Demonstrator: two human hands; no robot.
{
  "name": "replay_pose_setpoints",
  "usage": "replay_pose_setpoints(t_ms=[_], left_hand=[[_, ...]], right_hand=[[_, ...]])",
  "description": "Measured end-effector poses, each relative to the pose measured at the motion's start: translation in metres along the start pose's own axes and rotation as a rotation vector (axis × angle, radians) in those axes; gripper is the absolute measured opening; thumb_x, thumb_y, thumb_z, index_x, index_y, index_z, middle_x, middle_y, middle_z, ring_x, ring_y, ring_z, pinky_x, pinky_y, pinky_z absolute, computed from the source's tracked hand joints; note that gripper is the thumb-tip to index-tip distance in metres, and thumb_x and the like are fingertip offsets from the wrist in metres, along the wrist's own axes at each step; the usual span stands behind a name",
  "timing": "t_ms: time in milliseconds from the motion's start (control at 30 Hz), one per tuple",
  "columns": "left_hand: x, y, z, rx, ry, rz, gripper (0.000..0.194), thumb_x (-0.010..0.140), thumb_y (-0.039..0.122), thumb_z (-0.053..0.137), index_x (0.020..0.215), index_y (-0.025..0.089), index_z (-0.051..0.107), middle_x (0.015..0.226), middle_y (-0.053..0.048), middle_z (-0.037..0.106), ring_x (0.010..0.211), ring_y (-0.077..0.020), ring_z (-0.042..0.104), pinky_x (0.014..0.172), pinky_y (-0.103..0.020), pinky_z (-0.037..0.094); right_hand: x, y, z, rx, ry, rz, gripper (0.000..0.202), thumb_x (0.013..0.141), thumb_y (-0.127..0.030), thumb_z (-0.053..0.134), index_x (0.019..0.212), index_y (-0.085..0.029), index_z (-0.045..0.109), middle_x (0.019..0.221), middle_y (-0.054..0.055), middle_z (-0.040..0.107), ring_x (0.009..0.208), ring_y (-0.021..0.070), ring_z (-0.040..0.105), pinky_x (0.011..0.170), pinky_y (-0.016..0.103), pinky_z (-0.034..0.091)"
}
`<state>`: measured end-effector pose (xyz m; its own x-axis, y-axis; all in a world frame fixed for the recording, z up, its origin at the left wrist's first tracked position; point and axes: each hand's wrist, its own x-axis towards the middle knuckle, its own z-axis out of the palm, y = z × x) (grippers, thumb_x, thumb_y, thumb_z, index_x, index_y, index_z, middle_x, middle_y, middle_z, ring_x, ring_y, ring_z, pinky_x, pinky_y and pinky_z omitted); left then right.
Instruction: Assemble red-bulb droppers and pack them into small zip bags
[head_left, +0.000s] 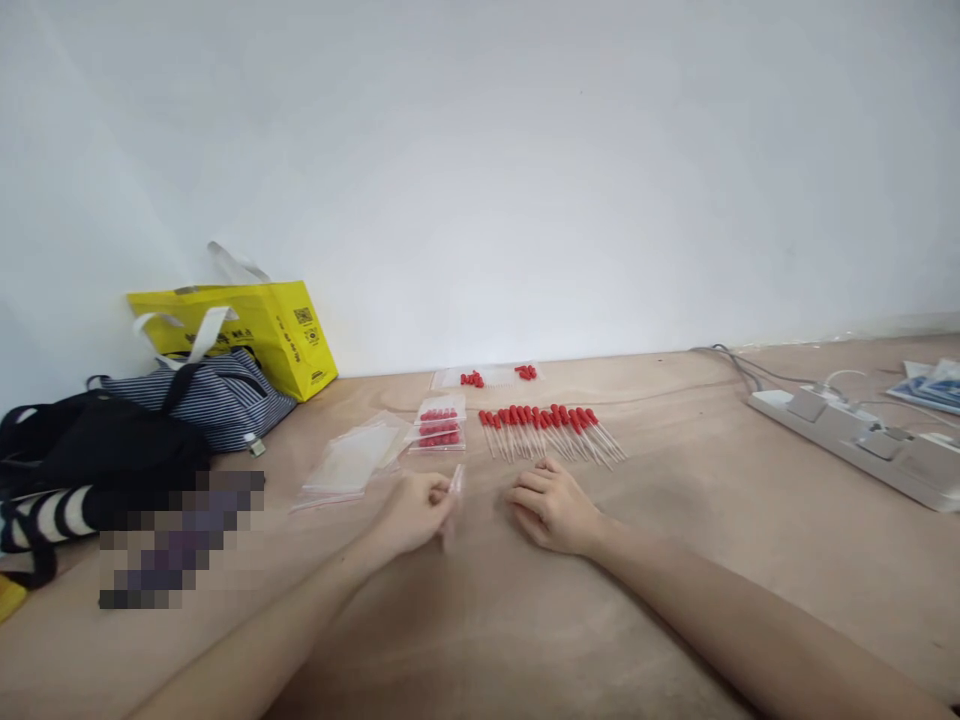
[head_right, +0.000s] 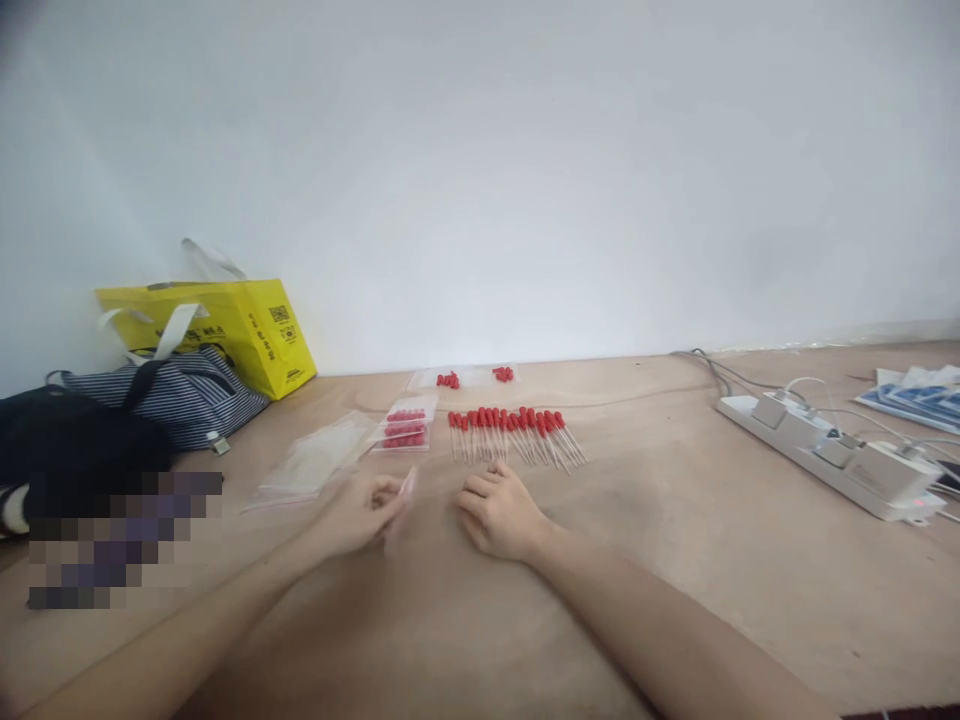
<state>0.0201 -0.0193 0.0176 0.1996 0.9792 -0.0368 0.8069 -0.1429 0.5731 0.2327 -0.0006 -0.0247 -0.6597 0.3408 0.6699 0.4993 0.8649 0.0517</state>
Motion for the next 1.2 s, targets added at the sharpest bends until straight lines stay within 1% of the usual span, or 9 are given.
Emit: replay_pose_setpoints(t_ms=[67,133,200,300,367,500,733,933,1200], left_hand=[[0.004,0.01,0.015,-0.283,-0.084,-0.014,0.032,0.079,0.032,0.044,0.099,0.01,0.057,0.074,-0.007,0.067,0.058,-0.0157,0.062,0.055,-0.027,0.049],[0.007,0.013,0.022,-0.306,-0.094,0.097,0.038,0.079,0.035,0.045,0.106,0.01,0.054,0.082,-0.01,0.067,0.066,-0.0175,0.063,0.063,-0.032,0.051],[0.008,0.011,0.02,-0.13,-0.061,0.292,0.043,0.077,0.038,0.049,0.111,0.011,0.052,0.104,-0.014,0.061,0.092,-0.0232,0.059,0.081,-0.04,0.046],[0.006,0.004,0.012,0.199,-0.125,0.49,0.061,0.075,0.046,0.051,0.126,0.015,0.039,0.135,-0.014,0.034,0.124,-0.0287,0.028,0.101,-0.049,0.023],[0.003,0.001,0.01,0.329,-0.21,0.498,0.068,0.077,0.053,0.044,0.133,0.018,0.026,0.14,-0.012,0.021,0.129,-0.0269,0.016,0.104,-0.05,0.014],[0.0,0.002,0.015,0.42,-0.251,0.447,0.07,0.08,0.059,0.03,0.135,0.019,0.017,0.142,-0.009,0.014,0.131,-0.0223,0.01,0.106,-0.046,0.009],[0.001,-0.001,0.018,0.394,-0.222,0.448,0.074,0.079,0.061,0.03,0.136,0.015,0.015,0.142,-0.009,0.015,0.13,-0.0221,0.012,0.107,-0.043,0.01],[0.001,-0.002,0.019,0.391,-0.22,0.448,0.076,0.079,0.061,0.03,0.135,0.011,0.015,0.142,-0.011,0.015,0.13,-0.0224,0.013,0.107,-0.044,0.011],[0.002,-0.003,0.021,0.373,-0.208,0.457,0.074,0.08,0.06,0.029,0.135,0.013,0.016,0.142,-0.01,0.017,0.13,-0.0221,0.013,0.107,-0.043,0.011]], right_hand=[[-0.001,0.002,-0.001,0.008,-0.015,0.019,0.015,0.077,-0.014,0.043,0.077,-0.016,0.058,0.067,0.002,0.056,0.061,0.0122,0.046,0.064,0.029,0.027],[-0.003,0.005,-0.002,0.022,-0.041,0.049,0.014,0.076,-0.013,0.044,0.078,-0.016,0.058,0.067,0.002,0.056,0.063,0.0123,0.047,0.064,0.028,0.027],[-0.005,0.008,-0.003,0.036,-0.064,0.094,0.013,0.076,-0.013,0.045,0.079,-0.016,0.058,0.067,0.001,0.056,0.064,0.0123,0.048,0.064,0.028,0.027],[-0.006,0.011,-0.007,0.087,-0.124,0.16,0.01,0.077,-0.016,0.049,0.078,-0.018,0.058,0.07,0.001,0.056,0.069,0.0133,0.049,0.067,0.029,0.029],[-0.007,0.011,-0.009,0.15,-0.17,0.19,0.008,0.077,-0.021,0.051,0.077,-0.019,0.059,0.072,0.001,0.056,0.072,0.0143,0.049,0.069,0.029,0.031],[-0.007,0.009,-0.011,0.269,-0.191,0.177,0.012,0.077,-0.023,0.054,0.086,-0.02,0.061,0.077,0.003,0.057,0.076,0.0152,0.049,0.071,0.03,0.035],[-0.01,0.004,-0.012,0.407,-0.162,0.162,0.012,0.078,-0.025,0.052,0.076,-0.017,0.062,0.077,0.005,0.058,0.075,0.0149,0.051,0.07,0.03,0.039],[-0.01,0.002,-0.019,0.439,-0.259,0.055,0.029,0.077,-0.038,0.054,0.097,-0.02,0.061,0.096,0.006,0.061,0.088,0.0188,0.051,0.078,0.035,0.037],[-0.006,-0.001,-0.021,0.447,-0.366,0.026,0.051,0.074,-0.047,0.053,0.116,-0.019,0.051,0.113,0.008,0.056,0.104,0.0214,0.047,0.087,0.036,0.033]])
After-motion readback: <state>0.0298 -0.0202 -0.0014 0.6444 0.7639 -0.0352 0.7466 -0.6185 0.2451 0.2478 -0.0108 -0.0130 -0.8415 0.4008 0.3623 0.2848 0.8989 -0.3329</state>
